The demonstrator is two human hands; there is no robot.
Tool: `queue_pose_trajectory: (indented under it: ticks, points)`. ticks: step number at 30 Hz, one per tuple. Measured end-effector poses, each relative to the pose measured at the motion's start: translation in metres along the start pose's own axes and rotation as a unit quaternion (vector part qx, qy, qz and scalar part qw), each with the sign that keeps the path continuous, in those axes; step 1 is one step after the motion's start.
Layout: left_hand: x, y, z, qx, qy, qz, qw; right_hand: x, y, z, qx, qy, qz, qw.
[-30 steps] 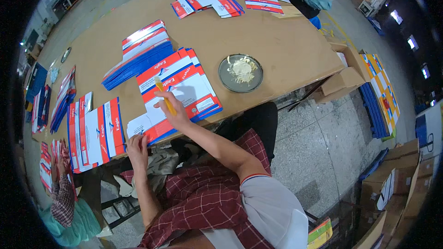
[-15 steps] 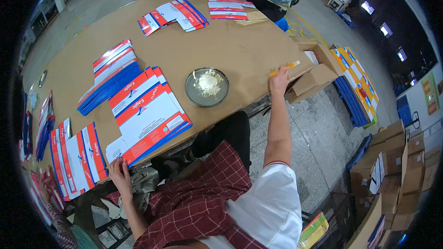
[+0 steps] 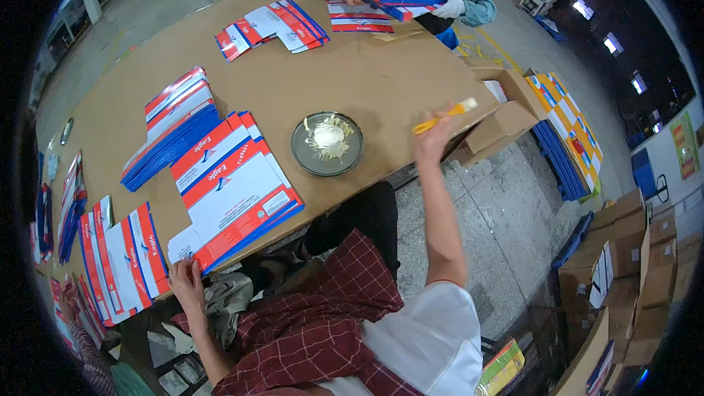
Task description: Assembling cardboard packaging by applying glue with a brush to the flaps.
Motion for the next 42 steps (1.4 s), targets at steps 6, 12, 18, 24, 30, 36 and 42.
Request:
queue_pose_trajectory:
  ticks: [6,12,18,24,30,36,42]
  points:
    - [-0.011,-0.004,0.021,0.017,0.013,0.02,1.0,-0.07,-0.104,-0.186,-0.164,-0.34,0.504,0.777]
    - [-0.02,-0.005,0.019,-0.002,0.09,-0.032,0.995,-0.116,-0.19,-0.268,0.229,-0.356,0.307,0.852]
    - [-0.016,-0.001,0.019,-0.013,0.111,-0.026,0.993,-0.123,-0.188,-0.277,0.117,-0.405,0.321,0.848]
    - [-0.019,-0.005,0.019,0.009,0.085,-0.016,0.996,-0.123,-0.188,-0.276,0.097,-0.425,0.32,0.841]
    - [-0.016,0.0,0.018,-0.019,0.115,-0.009,0.993,-0.123,-0.185,-0.275,0.074,-0.411,0.307,0.855]
    - [-0.019,-0.002,0.02,-0.019,0.102,-0.012,0.995,-0.121,-0.186,-0.275,0.071,-0.42,0.316,0.848]
    - [-0.01,-0.007,0.026,0.009,-0.022,0.047,0.999,-0.12,-0.203,-0.271,0.152,-0.427,0.348,0.82]
Point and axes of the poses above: each hand's wrist, its own z-axis towards the middle knuckle, its own x-axis out of the back of the hand, y = z × x, the point moved 2 cm from there along z, towards the middle knuckle, and after that the axes turned 1 degree about y, right-handed, at the moved point
